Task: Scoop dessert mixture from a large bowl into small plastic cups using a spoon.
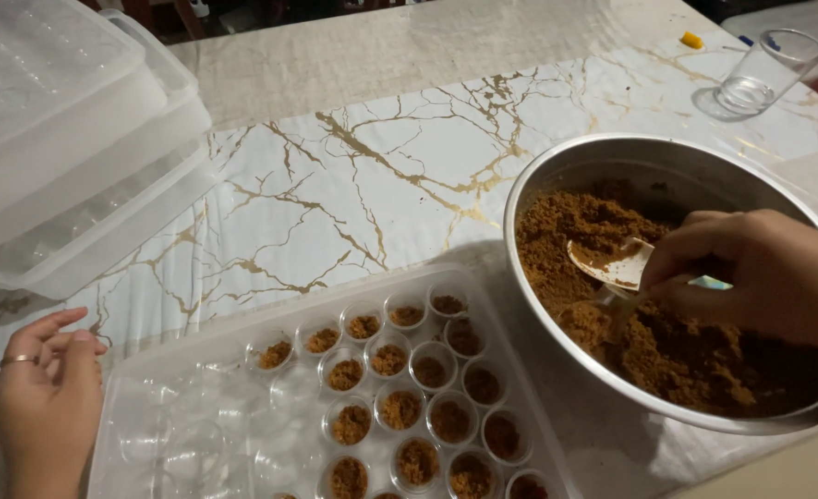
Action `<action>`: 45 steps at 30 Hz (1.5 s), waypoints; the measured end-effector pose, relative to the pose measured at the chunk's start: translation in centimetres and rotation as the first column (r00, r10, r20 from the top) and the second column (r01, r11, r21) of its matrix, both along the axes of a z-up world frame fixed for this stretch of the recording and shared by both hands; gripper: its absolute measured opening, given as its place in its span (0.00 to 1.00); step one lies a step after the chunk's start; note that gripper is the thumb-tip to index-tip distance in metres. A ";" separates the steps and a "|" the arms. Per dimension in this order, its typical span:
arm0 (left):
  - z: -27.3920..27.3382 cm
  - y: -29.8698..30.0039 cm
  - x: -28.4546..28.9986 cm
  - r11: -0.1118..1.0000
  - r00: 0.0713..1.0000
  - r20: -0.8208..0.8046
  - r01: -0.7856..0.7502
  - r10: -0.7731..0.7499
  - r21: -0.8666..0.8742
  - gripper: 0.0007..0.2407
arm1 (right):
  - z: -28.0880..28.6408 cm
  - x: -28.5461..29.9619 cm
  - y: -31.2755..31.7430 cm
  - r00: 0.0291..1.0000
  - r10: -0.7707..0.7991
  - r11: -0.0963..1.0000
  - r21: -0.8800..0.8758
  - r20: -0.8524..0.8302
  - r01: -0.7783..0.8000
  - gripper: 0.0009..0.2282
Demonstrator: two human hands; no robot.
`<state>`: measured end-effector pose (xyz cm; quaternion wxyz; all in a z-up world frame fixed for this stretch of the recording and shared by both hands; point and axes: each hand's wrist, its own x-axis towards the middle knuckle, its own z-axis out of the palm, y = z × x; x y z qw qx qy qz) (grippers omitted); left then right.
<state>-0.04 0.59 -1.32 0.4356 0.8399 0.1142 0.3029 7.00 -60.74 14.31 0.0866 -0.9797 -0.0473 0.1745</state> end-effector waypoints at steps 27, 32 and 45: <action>2.0 -1.7 0.1 0.993 0.987 0.156 0.006 -0.025 0.119 0.07 | 0.0 4.4 14.0 0.943 0.323 0.946 -0.011 0.078 -0.323 0.07; 2.9 -2.6 -0.2 0.994 0.986 0.156 0.040 -0.056 0.102 0.07 | 1.7 2.5 22.0 0.904 0.427 0.901 -0.076 -0.027 -0.428 0.08; 3.9 -2.5 -0.7 0.995 0.983 0.163 0.074 -0.084 0.069 0.06 | -3.4 -3.1 26.8 0.190 0.881 0.422 -0.536 0.434 -0.731 0.05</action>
